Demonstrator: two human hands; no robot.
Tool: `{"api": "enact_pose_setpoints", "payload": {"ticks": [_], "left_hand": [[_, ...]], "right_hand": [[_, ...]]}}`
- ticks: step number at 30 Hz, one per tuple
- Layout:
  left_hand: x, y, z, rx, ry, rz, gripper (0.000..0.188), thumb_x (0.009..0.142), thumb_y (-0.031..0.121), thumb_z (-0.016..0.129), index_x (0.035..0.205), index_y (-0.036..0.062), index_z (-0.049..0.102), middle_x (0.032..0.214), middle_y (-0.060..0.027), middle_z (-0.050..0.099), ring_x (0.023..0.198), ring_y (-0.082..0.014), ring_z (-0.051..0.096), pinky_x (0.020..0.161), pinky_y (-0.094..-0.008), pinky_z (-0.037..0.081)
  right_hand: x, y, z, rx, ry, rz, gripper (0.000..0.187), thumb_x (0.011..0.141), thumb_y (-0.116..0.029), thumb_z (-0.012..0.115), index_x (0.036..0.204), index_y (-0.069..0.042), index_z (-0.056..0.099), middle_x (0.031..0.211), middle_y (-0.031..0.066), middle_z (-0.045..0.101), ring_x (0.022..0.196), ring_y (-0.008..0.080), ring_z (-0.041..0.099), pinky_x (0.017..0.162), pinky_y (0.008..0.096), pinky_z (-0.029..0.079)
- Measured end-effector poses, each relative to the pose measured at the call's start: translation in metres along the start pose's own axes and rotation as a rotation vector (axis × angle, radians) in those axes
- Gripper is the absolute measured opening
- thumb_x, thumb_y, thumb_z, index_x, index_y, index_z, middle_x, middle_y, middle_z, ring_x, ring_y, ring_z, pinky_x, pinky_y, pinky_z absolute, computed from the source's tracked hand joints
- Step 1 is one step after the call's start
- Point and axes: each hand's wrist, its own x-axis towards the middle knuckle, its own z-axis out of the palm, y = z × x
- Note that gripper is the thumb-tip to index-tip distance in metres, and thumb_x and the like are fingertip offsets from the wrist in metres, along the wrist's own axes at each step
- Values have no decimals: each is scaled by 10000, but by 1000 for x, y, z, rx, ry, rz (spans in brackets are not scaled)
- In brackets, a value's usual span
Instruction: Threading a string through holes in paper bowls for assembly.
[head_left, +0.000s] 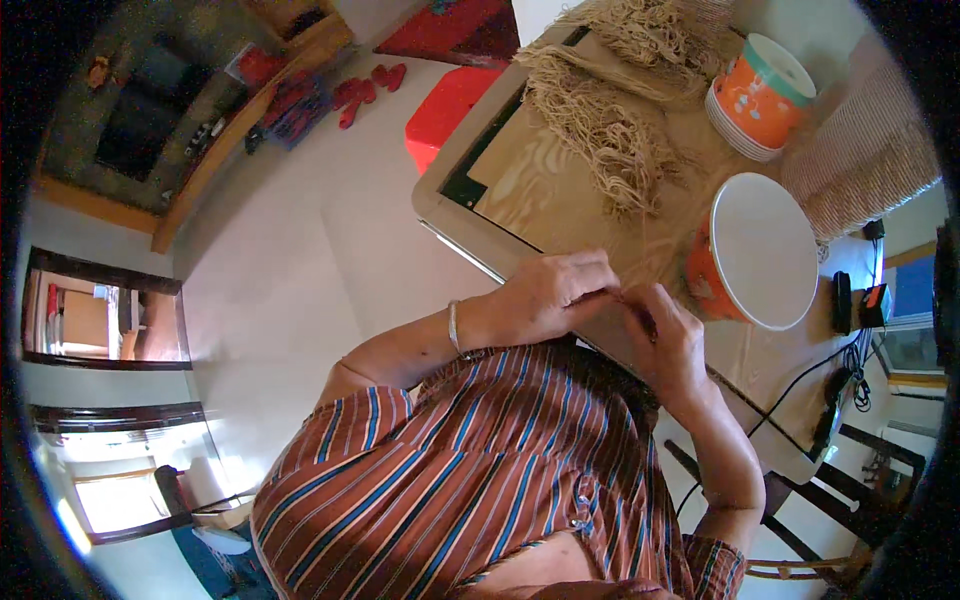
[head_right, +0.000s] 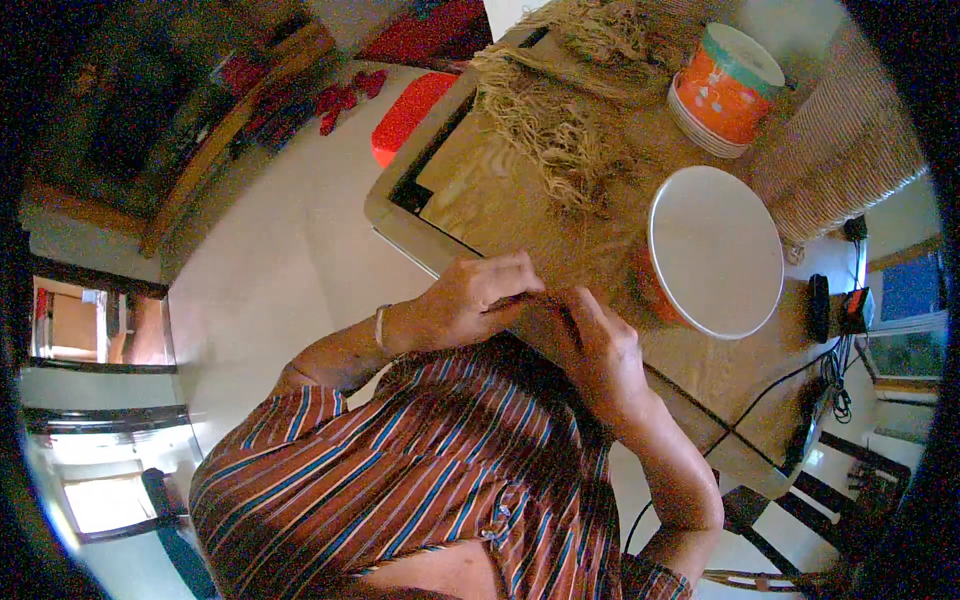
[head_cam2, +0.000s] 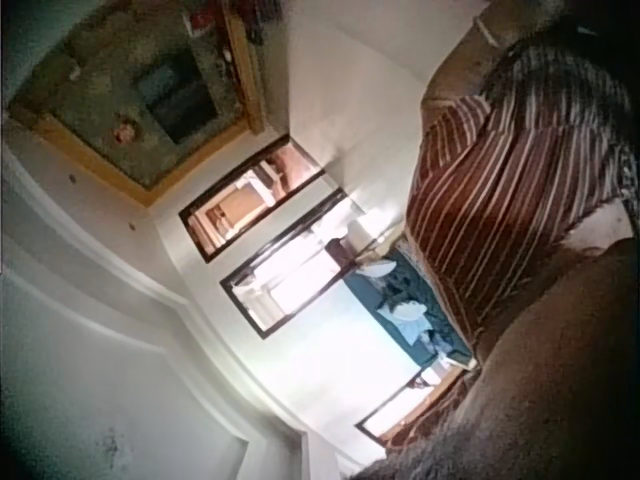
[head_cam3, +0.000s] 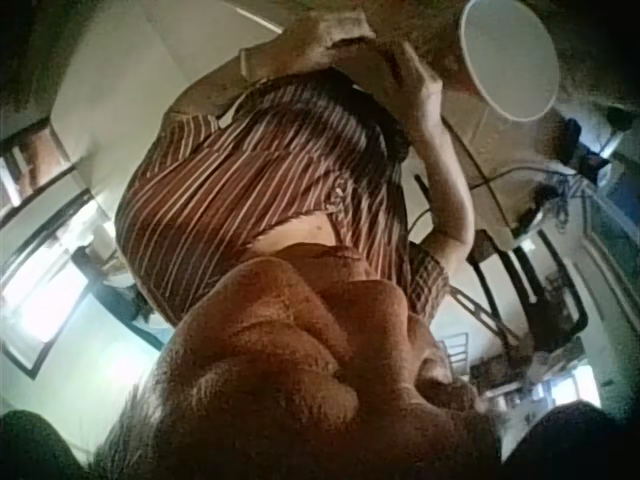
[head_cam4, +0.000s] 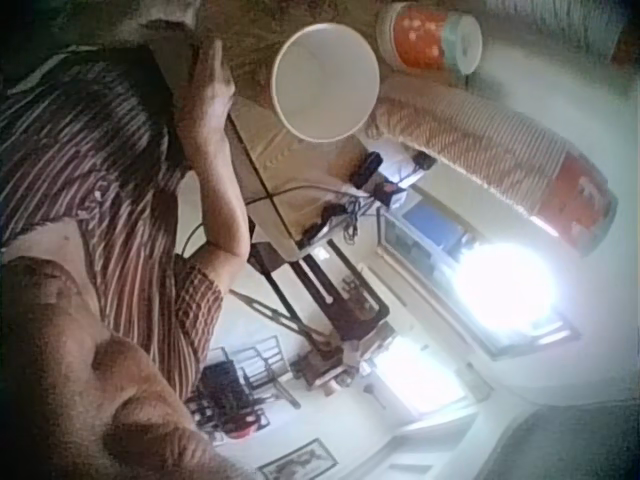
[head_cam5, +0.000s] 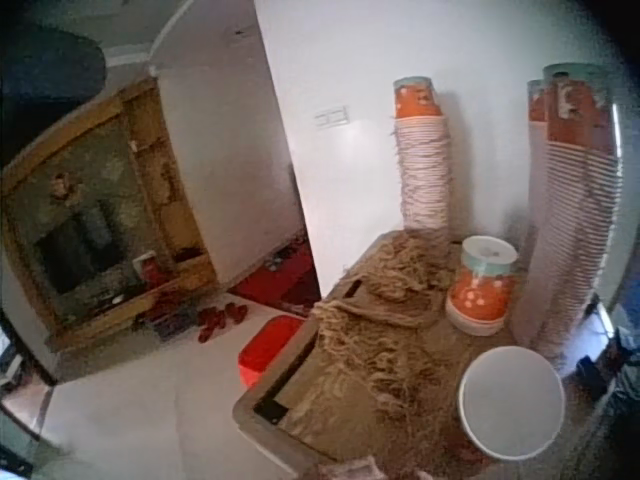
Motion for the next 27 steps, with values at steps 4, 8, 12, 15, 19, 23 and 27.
{"api": "enact_pose_setpoints", "payload": {"ticks": [4,8,12,15,19,23,27], "left_hand": [[15,12,-3,-88,36,160,133,827,70,648,940,37,587,883,-114,575,828,-306,604,703,-369,490],[33,28,-7,-93,56,242,112,818,50,646,918,50,596,841,-100,563,796,-291,595,677,-358,484],[48,39,-13,-118,-47,268,125,870,95,637,976,37,606,896,-97,606,842,-263,623,739,-339,496],[58,44,-13,-302,88,87,162,969,155,531,982,18,614,846,-40,597,777,-133,598,709,-273,486],[68,52,-13,-250,65,-17,283,1011,220,438,927,9,607,730,-37,550,697,-114,571,664,-256,468],[78,57,-2,-214,-23,139,344,1007,266,444,818,15,584,691,-71,534,632,-154,538,606,-290,435],[89,64,12,-193,-26,166,297,952,255,546,799,8,604,668,-155,531,617,-303,560,566,-382,434]], "right_hand": [[-2,-16,-18,48,118,-66,161,825,-44,658,974,-24,600,836,161,619,740,336,642,633,380,516],[-8,-24,-36,18,190,-55,147,807,-24,670,938,-29,604,790,145,599,690,311,630,602,360,504],[-14,-33,-56,93,214,-43,109,817,-7,659,906,-26,598,763,114,600,631,226,616,578,316,494],[-19,-32,-67,214,334,99,69,846,8,632,881,-18,577,716,23,594,622,43,535,552,222,451],[-24,-28,-72,382,387,230,85,843,11,631,893,-30,576,725,5,595,633,36,531,558,206,441],[-25,-23,-72,362,401,210,74,848,5,625,891,-26,575,726,5,595,636,40,535,567,211,446],[-24,-19,-72,327,388,202,72,845,7,625,892,-19,577,724,20,595,635,57,549,576,216,454]]}}
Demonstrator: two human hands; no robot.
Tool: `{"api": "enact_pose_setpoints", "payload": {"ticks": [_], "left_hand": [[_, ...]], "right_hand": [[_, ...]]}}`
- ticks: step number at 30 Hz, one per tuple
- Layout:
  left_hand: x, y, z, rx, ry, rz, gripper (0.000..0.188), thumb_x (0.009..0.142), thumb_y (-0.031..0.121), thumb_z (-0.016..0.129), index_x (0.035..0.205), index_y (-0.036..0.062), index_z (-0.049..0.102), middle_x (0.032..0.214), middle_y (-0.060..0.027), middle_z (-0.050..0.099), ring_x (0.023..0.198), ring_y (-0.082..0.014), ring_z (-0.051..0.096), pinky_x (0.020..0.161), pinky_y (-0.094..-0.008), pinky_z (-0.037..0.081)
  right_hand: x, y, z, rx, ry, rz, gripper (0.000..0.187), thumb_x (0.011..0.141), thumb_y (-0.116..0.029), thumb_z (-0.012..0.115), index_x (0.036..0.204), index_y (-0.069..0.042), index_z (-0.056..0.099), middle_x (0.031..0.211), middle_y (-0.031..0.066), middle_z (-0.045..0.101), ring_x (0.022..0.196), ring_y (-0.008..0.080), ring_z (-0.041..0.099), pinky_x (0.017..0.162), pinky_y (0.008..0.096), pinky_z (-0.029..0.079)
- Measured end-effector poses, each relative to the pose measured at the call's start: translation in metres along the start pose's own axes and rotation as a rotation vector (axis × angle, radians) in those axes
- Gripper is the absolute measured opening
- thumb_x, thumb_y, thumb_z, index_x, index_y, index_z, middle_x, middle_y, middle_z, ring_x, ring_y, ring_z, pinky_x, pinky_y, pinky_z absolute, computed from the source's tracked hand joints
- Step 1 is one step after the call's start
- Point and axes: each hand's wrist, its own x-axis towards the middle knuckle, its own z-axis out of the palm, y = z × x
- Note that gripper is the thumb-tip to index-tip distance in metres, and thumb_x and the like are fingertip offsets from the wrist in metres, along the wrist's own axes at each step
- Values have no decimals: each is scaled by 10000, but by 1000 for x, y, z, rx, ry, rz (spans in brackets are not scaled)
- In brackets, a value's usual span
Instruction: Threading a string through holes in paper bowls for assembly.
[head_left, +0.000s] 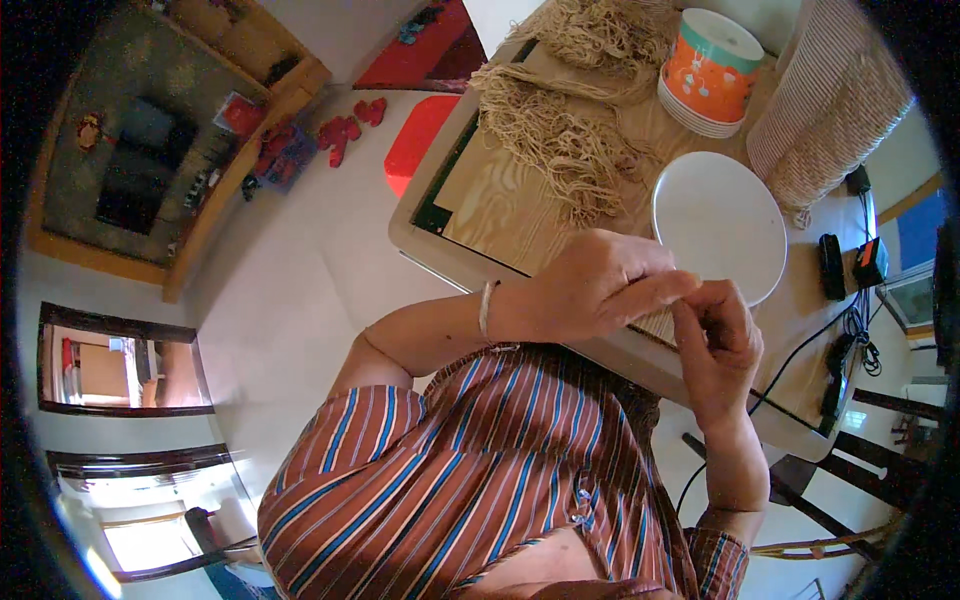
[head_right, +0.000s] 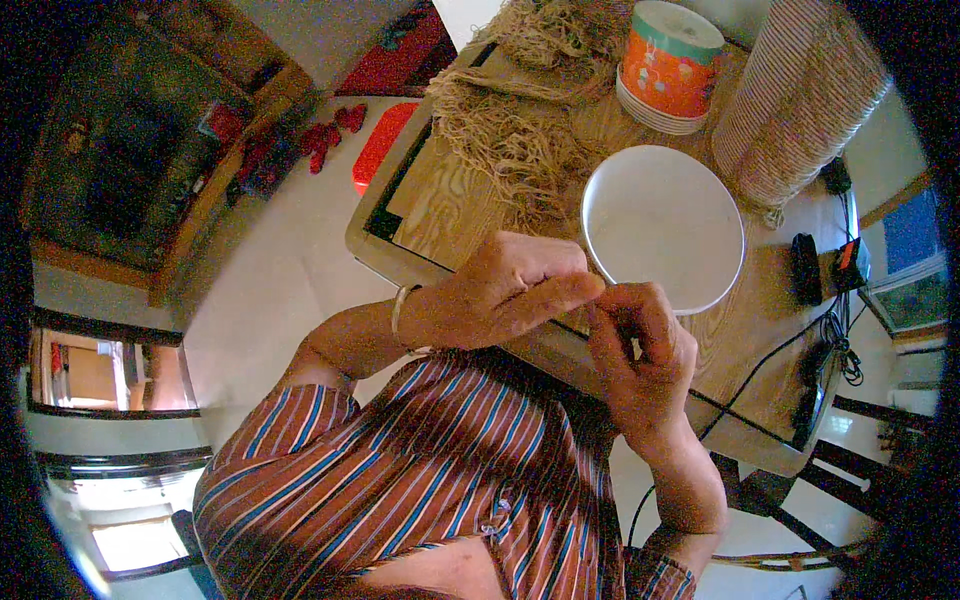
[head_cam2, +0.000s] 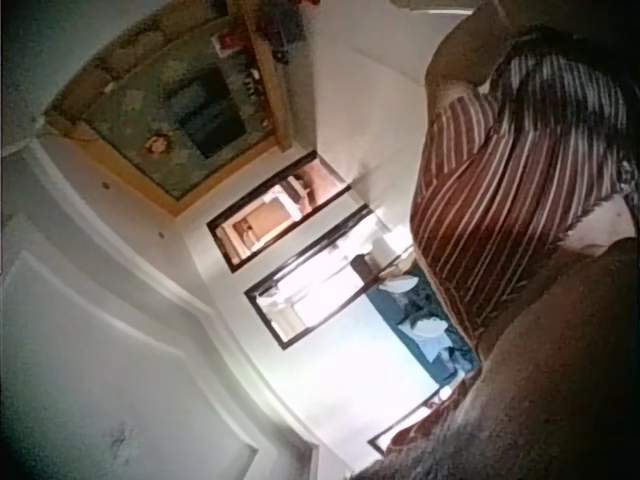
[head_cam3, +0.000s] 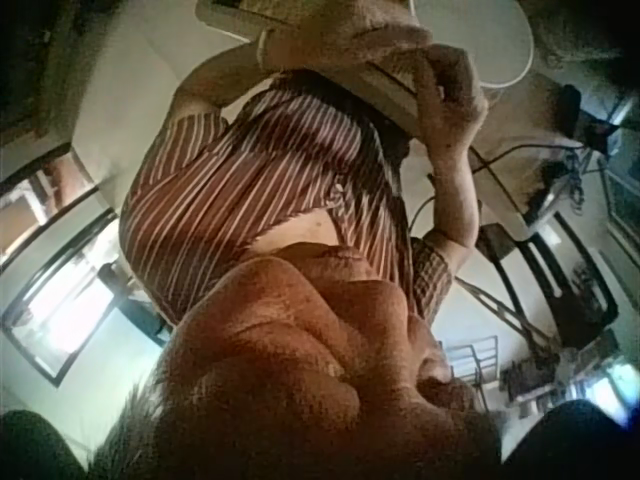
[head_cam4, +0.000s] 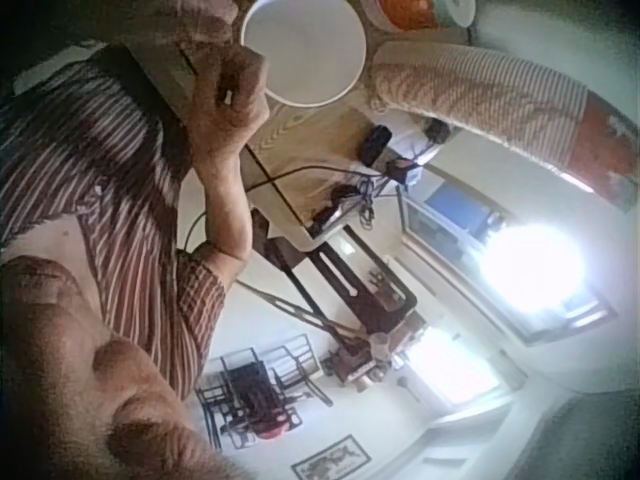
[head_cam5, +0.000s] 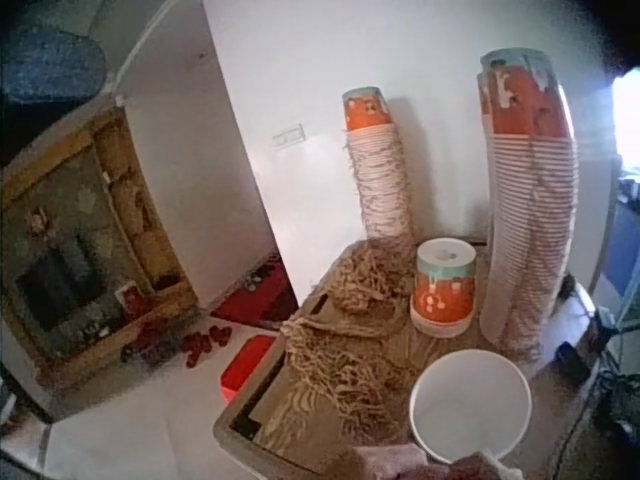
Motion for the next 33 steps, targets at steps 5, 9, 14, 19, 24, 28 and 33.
{"api": "enact_pose_setpoints", "payload": {"ticks": [5,9,14,19,24,28,33], "left_hand": [[-1,-14,14,-126,26,-20,232,920,230,572,813,25,593,705,-158,562,663,-338,575,594,-398,449],[-9,-12,7,1,45,33,170,896,191,577,840,33,548,774,-172,563,733,-364,585,633,-423,453],[-20,1,-3,14,12,-20,161,906,178,563,860,33,510,765,-160,532,744,-376,585,637,-424,461],[-24,6,-3,4,14,40,167,900,171,557,873,17,498,789,-187,553,765,-392,573,663,-461,448],[-21,-16,-4,-143,38,-6,145,912,161,546,878,20,531,808,-161,570,741,-333,589,662,-411,457],[-18,-9,-27,-213,-2,-85,147,969,170,501,916,35,518,793,-48,495,725,-150,538,668,-290,448],[-10,-6,-26,-192,-1,-146,100,918,107,565,885,22,524,772,-96,520,691,-213,537,636,-323,439]], "right_hand": [[3,3,2,-66,21,-115,83,833,18,632,891,-16,583,723,48,607,634,71,555,588,227,467],[5,-7,6,-101,-11,-83,80,826,29,627,875,-20,587,731,58,619,638,85,565,594,244,476],[-5,-16,14,-163,25,1,79,819,28,627,839,-29,576,735,58,616,643,110,574,606,261,484],[-15,-4,-5,-281,-78,-6,69,823,-5,644,837,-39,586,753,64,631,642,122,590,595,261,482],[-18,-18,-45,-300,-252,161,47,775,23,633,792,-17,616,680,51,611,589,97,585,544,256,464],[-5,-26,-89,-330,-260,252,43,772,-17,642,781,-3,603,651,38,594,534,85,508,511,240,418],[15,0,-114,-692,16,12,77,830,-68,645,862,-20,594,813,67,593,626,132,517,571,256,428]]}}
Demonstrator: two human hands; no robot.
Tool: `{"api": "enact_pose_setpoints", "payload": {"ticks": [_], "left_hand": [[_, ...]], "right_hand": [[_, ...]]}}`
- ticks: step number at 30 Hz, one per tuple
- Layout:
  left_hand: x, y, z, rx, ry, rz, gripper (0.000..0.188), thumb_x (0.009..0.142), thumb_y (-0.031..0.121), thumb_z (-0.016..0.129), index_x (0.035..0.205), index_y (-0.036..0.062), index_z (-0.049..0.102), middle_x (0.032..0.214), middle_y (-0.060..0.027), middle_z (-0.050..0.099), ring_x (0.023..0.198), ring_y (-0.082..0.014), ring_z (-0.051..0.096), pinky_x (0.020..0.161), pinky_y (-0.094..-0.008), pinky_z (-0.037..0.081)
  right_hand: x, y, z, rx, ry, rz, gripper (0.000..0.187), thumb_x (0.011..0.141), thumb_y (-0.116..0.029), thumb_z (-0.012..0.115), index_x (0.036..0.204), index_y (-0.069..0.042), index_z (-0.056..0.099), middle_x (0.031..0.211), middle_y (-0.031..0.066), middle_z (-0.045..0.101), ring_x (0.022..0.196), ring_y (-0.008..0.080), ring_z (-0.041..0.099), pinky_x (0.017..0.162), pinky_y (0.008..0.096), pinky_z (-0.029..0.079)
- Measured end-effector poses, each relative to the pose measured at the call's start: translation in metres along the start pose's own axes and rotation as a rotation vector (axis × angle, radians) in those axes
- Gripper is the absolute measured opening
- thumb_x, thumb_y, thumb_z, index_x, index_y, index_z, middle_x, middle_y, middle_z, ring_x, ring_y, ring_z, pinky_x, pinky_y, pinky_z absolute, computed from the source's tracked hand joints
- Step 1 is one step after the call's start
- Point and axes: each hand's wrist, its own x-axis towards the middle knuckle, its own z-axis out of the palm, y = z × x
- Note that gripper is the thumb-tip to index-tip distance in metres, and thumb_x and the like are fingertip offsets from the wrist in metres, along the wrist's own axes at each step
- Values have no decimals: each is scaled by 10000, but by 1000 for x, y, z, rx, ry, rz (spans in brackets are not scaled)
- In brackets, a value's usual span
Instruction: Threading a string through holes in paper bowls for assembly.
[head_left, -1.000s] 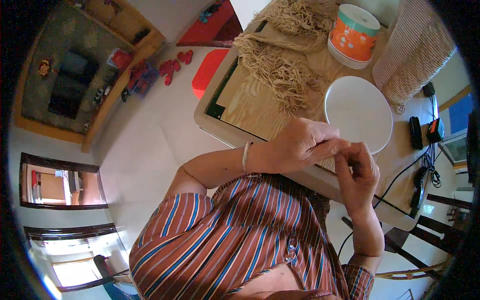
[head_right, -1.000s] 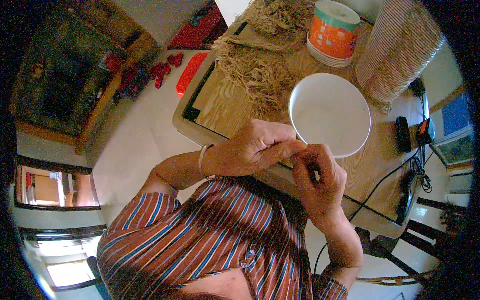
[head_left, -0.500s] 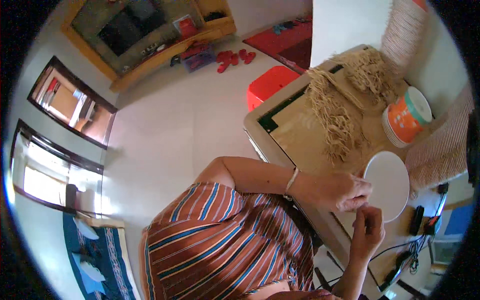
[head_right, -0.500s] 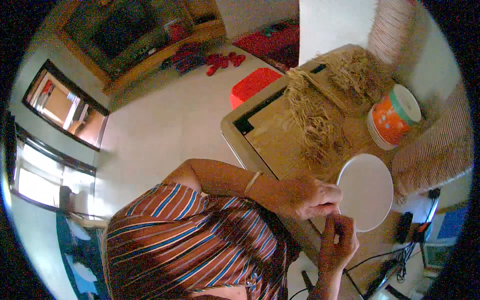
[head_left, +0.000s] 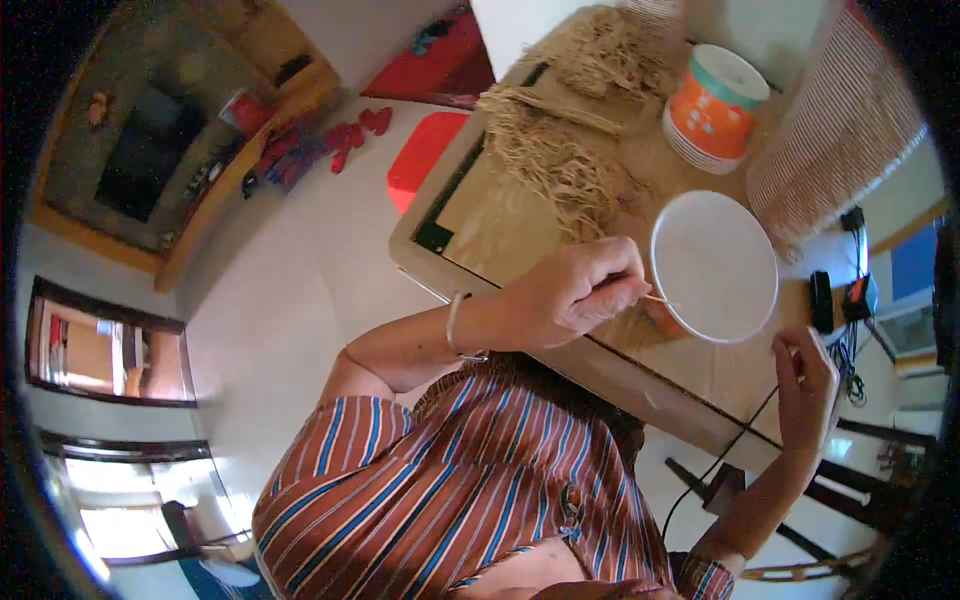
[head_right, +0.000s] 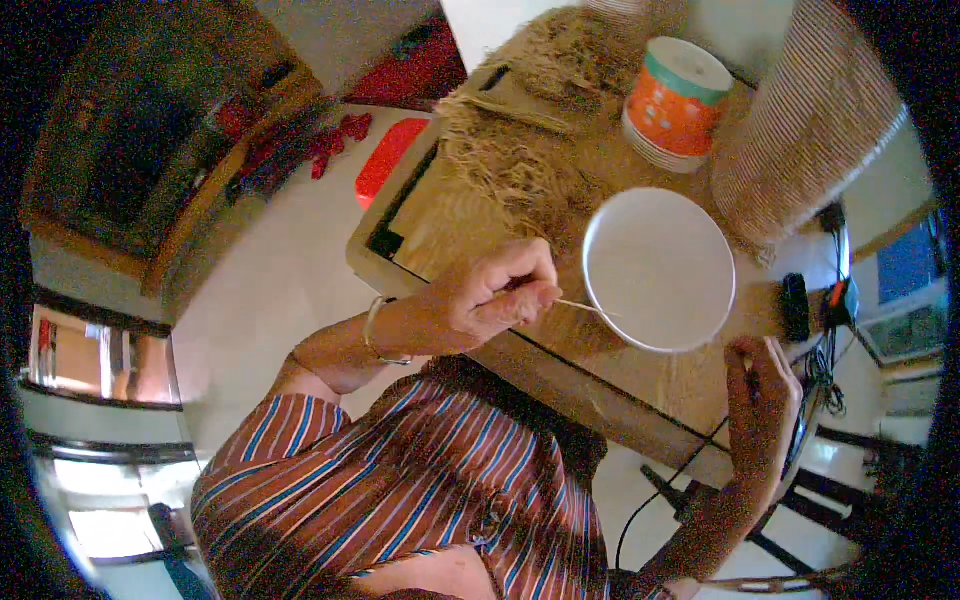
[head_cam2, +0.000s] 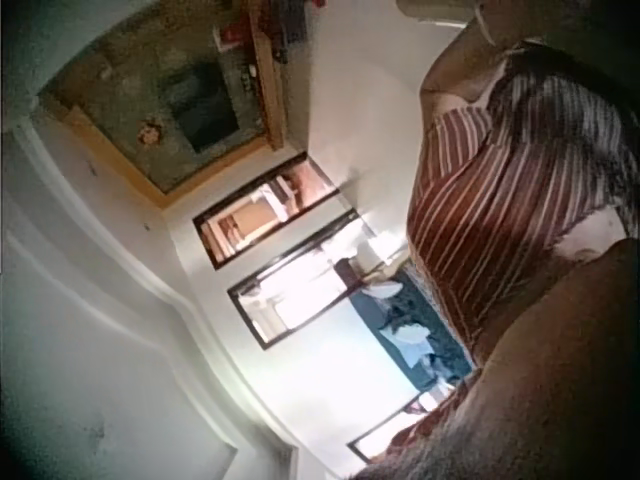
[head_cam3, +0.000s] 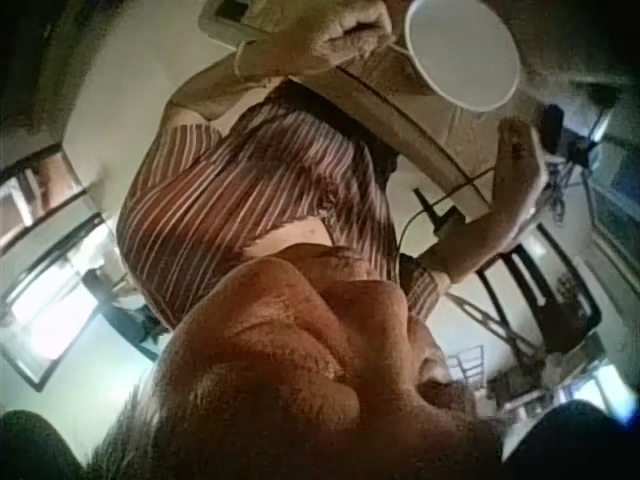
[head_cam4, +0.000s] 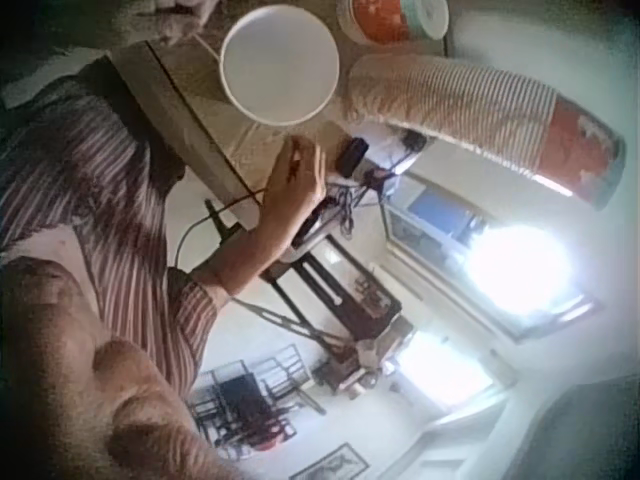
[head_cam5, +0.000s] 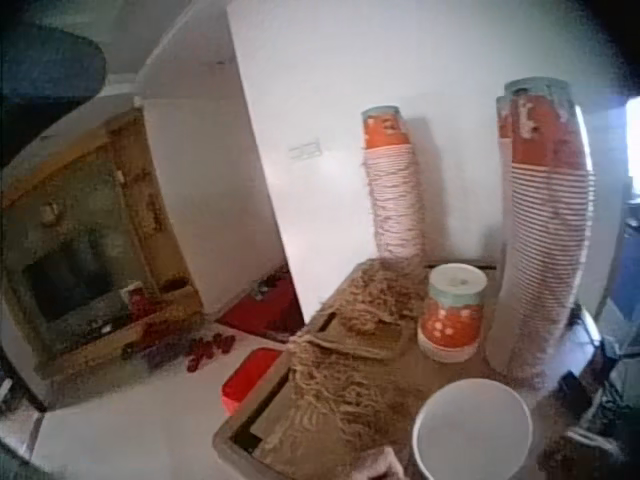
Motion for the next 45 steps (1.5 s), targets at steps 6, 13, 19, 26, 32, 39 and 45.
{"api": "enact_pose_setpoints", "payload": {"ticks": [6,13,19,26,32,39,45], "left_hand": [[7,-1,25,206,3,197,150,956,157,516,893,22,496,788,-88,467,727,-252,506,693,-342,419],[-2,11,33,260,6,218,77,915,66,556,912,7,507,836,-135,494,753,-294,528,674,-369,434],[-6,3,32,201,-20,186,90,885,41,595,899,3,515,825,-130,501,750,-288,531,667,-363,432],[7,16,36,406,13,330,124,859,55,639,910,25,530,796,-118,512,704,-303,540,616,-381,440],[7,18,38,414,-26,413,153,827,53,678,903,54,545,796,-96,544,699,-290,573,584,-381,460],[17,14,31,309,-134,267,136,841,95,657,898,58,538,806,-94,511,722,-282,567,607,-360,471],[23,3,27,93,-238,168,125,877,90,633,944,41,540,825,-114,551,741,-273,585,616,-362,467]], "right_hand": [[-9,-71,25,244,91,-216,308,810,6,648,1106,-66,601,1074,76,624,647,125,545,548,250,451],[-11,-77,64,818,-286,33,415,831,5,654,1212,-42,499,928,95,671,709,120,620,627,259,509],[-12,-65,68,713,-293,-83,317,820,7,660,1098,-31,511,842,90,643,733,144,638,656,277,523],[-5,-75,46,627,-202,-86,427,788,12,690,1164,-14,491,849,92,591,620,148,574,559,268,472],[-14,-69,62,1109,-490,158,379,857,17,640,1201,-17,482,1008,92,662,686,56,576,543,255,476],[-9,-53,48,788,-340,-92,213,838,-15,678,1018,-20,564,826,120,663,718,162,667,585,297,518],[7,-50,45,597,-199,-330,237,759,18,680,981,-11,603,762,94,608,638,237,623,535,327,507]]}}
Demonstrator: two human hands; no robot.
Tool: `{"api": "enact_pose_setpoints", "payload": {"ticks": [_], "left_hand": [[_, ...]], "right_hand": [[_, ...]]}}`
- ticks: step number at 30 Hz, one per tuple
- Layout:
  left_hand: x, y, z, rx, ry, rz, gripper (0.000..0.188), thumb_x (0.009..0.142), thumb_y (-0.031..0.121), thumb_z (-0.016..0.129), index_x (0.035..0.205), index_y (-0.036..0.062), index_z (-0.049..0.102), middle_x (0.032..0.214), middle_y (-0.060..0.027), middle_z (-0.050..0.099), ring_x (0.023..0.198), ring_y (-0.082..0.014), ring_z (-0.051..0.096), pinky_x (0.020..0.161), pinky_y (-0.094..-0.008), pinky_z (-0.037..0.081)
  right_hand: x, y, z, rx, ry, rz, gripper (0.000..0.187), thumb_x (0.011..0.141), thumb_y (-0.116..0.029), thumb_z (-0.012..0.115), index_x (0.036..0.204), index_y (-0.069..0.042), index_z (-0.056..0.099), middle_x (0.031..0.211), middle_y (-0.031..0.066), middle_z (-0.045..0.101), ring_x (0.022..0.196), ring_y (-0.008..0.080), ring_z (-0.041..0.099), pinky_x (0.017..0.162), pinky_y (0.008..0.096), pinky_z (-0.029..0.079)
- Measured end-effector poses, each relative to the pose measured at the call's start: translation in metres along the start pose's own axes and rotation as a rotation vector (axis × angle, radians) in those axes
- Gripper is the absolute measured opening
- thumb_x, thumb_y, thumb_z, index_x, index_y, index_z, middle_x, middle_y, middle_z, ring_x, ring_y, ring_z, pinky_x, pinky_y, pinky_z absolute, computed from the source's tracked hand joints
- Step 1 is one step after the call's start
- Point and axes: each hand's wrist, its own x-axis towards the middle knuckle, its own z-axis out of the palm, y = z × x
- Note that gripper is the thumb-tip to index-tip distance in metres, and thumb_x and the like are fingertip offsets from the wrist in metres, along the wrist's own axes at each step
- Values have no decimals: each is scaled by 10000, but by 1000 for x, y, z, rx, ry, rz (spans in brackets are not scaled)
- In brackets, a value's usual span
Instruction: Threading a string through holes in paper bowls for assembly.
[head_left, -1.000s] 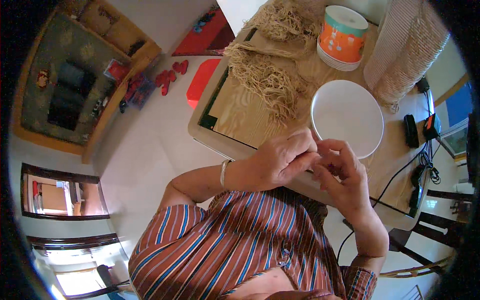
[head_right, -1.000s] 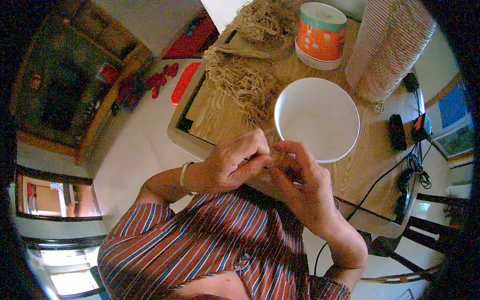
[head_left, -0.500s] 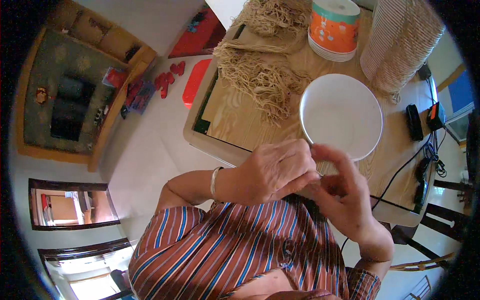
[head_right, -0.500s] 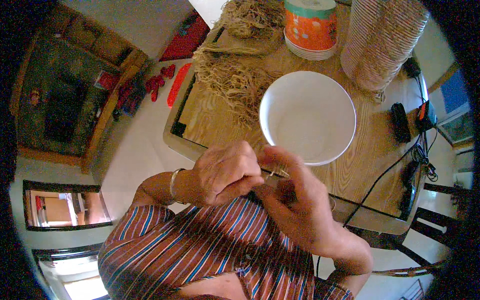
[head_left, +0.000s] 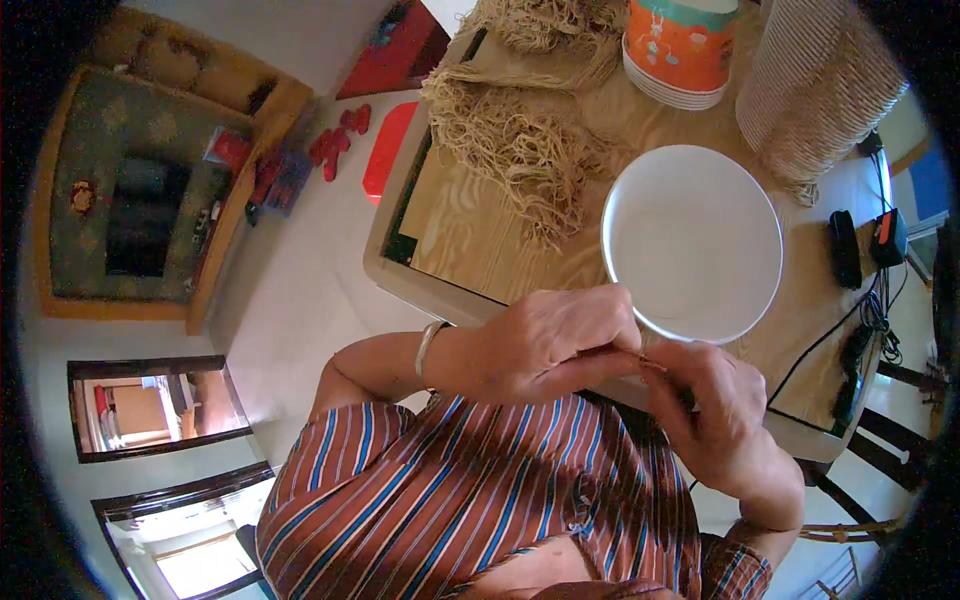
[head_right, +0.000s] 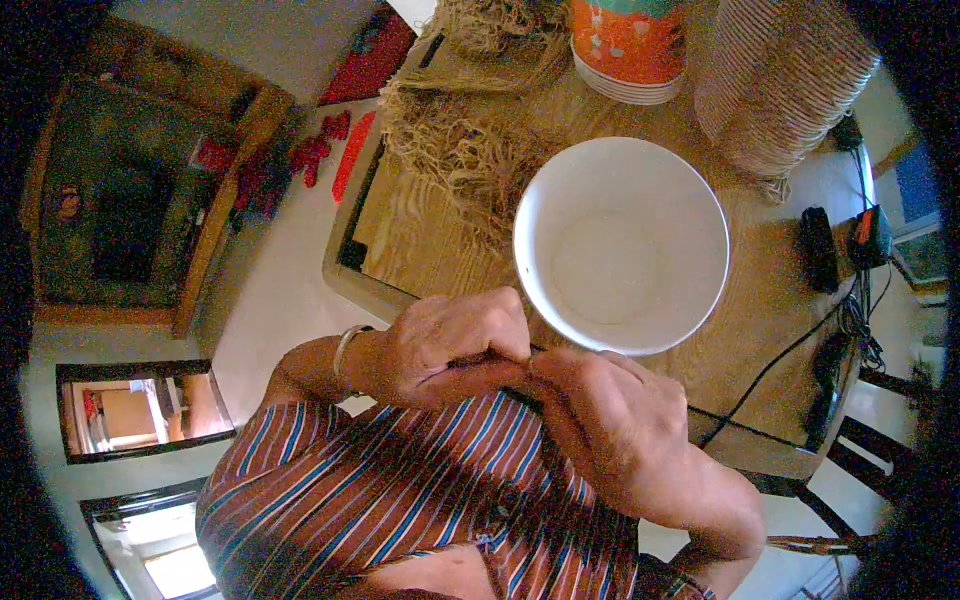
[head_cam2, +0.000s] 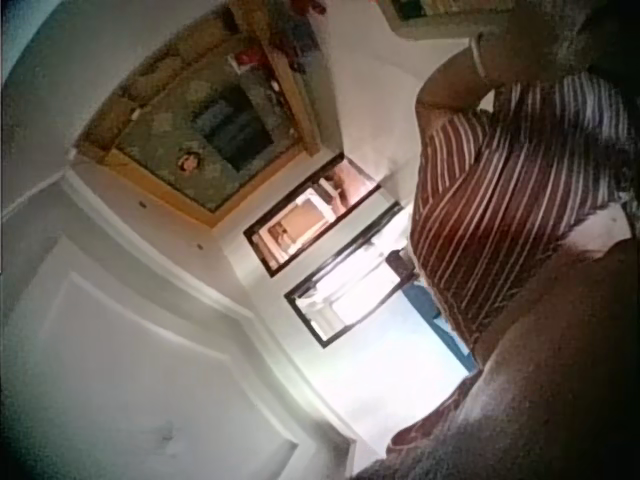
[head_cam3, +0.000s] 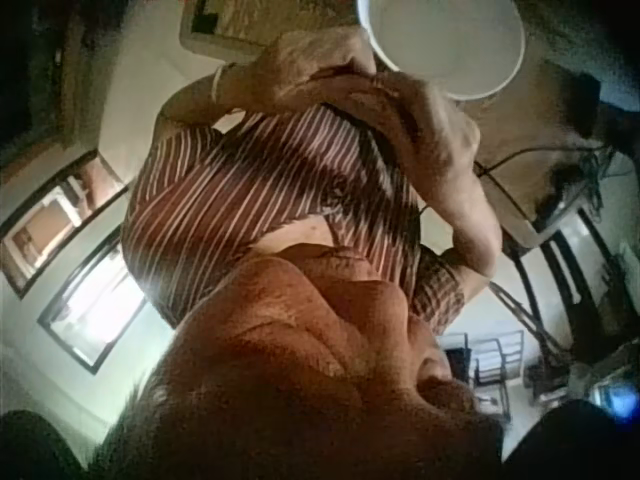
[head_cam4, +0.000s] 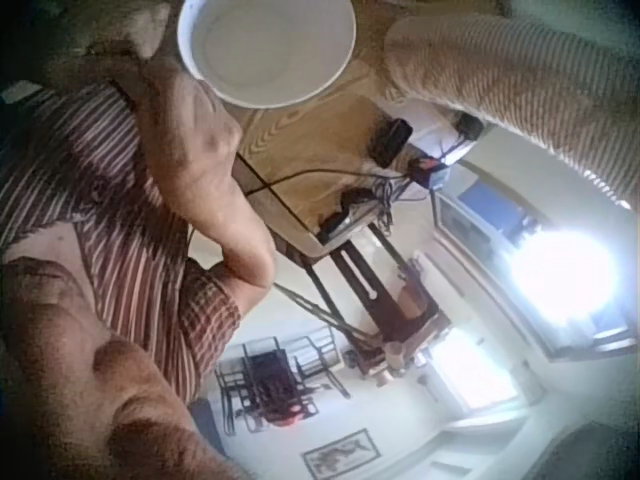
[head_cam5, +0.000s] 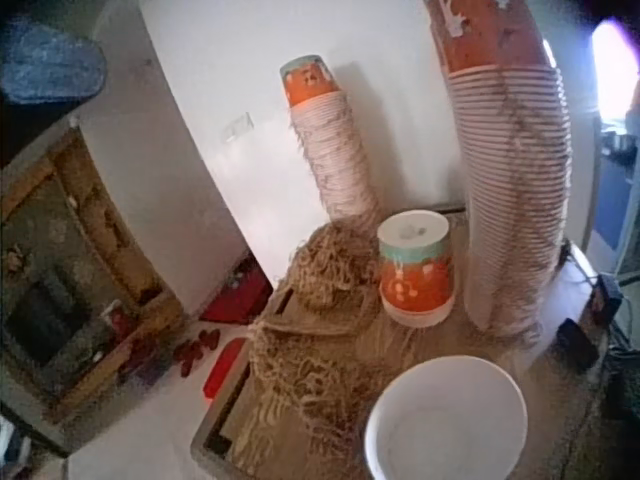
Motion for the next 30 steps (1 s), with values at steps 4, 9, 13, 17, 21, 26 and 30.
{"api": "enact_pose_setpoints", "payload": {"ticks": [4,9,13,17,21,26,30], "left_hand": [[2,-6,2,-21,2,7,112,889,92,618,960,43,547,843,-114,560,763,-275,596,637,-350,480],[7,-2,-3,-10,-35,-16,100,899,107,573,961,50,518,844,-105,493,794,-290,559,692,-366,461],[10,-9,-6,161,1,114,183,832,87,603,991,24,540,896,-94,540,849,-264,584,721,-359,491],[18,-12,-18,268,37,230,221,791,58,667,995,39,585,930,-117,622,791,-277,639,651,-362,532],[21,-15,-25,315,55,219,238,780,38,662,1009,39,595,942,-117,626,804,-282,642,656,-357,537],[17,-14,-33,422,189,134,202,844,36,644,1038,36,588,934,-123,631,844,-284,633,735,-361,522],[10,-32,-32,373,338,-11,188,811,-38,649,984,13,594,869,-95,600,770,-219,605,670,-283,491]], "right_hand": [[6,11,-12,-281,-123,-302,400,635,-20,649,1033,8,618,651,18,451,535,152,495,440,292,413],[18,12,-18,-419,-101,-457,438,592,-98,658,1013,17,622,713,38,508,576,153,498,440,284,379],[27,11,-26,-459,-151,-427,396,603,-106,648,983,2,628,751,52,526,612,171,503,463,297,384],[37,14,-27,-393,-196,-315,289,638,-98,652,923,-59,618,764,41,518,648,205,525,484,324,403],[50,15,-29,-158,-166,-22,62,799,55,555,810,-1,532,695,76,521,575,200,517,525,316,416],[61,23,-34,-40,-216,154,48,812,43,555,806,1,534,678,95,527,557,192,536,529,295,426],[69,28,-30,-185,-328,145,64,779,14,582,808,-3,528,723,165,550,672,358,556,614,407,447]]}}
